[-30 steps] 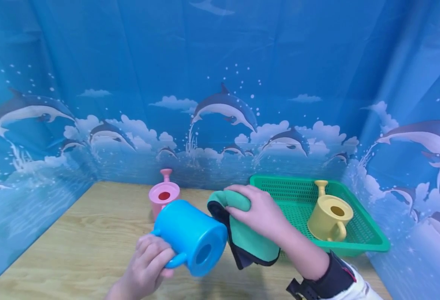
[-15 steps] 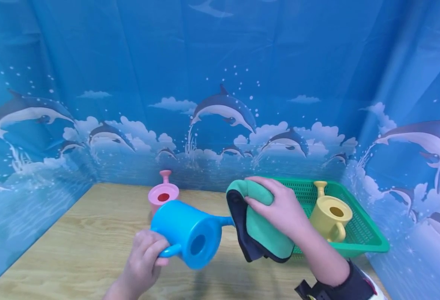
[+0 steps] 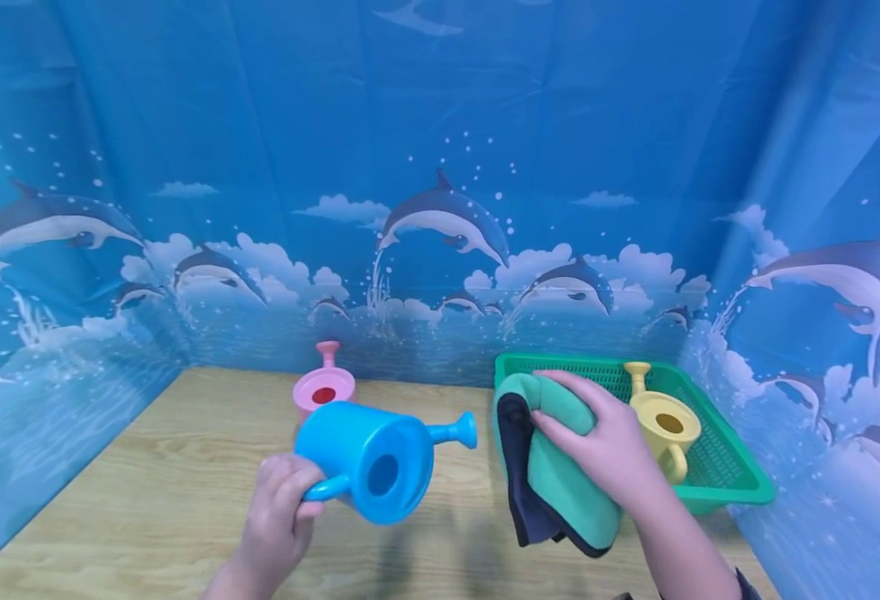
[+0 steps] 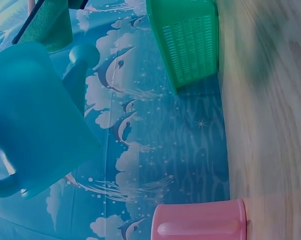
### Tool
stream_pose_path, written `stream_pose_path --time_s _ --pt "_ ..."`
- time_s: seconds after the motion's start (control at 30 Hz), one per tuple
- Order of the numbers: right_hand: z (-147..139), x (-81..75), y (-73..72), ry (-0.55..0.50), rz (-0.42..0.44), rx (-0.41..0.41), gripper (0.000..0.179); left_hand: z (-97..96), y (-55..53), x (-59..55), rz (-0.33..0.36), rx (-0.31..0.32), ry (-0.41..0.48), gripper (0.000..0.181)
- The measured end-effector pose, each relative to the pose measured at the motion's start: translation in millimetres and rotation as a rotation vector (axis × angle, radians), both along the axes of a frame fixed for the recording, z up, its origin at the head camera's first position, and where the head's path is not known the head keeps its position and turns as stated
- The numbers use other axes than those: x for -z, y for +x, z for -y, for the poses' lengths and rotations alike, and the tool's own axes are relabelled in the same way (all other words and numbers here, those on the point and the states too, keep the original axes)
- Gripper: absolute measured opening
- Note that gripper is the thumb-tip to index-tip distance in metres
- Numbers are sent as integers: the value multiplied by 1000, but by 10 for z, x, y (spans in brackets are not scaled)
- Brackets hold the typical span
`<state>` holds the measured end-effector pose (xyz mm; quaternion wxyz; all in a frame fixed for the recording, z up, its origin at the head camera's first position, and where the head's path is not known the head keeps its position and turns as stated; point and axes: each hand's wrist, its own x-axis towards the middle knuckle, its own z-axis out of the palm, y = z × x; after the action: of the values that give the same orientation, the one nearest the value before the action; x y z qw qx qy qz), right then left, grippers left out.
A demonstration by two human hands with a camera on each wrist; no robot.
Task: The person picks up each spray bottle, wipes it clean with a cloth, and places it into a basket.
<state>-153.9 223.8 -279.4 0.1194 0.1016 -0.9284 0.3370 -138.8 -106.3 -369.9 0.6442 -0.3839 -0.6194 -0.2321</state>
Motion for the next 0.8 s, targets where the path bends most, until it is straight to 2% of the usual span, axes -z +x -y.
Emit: stream_pose_path --time_s 0.13,0.33,0.57,0.8 --pt "-57 106 50 -42 39 38 51 -7 -19 12 1 -27 41 46" --pt "-108 315 148 -104 48 75 49 -8 -32 62 59 -65 106 48" --pt "-134 476 243 -70 15 90 47 -13 -33 120 121 -66 143 48" --pt "-174 593 298 -86 114 114 49 -36 -40 179 164 -91 153 47"
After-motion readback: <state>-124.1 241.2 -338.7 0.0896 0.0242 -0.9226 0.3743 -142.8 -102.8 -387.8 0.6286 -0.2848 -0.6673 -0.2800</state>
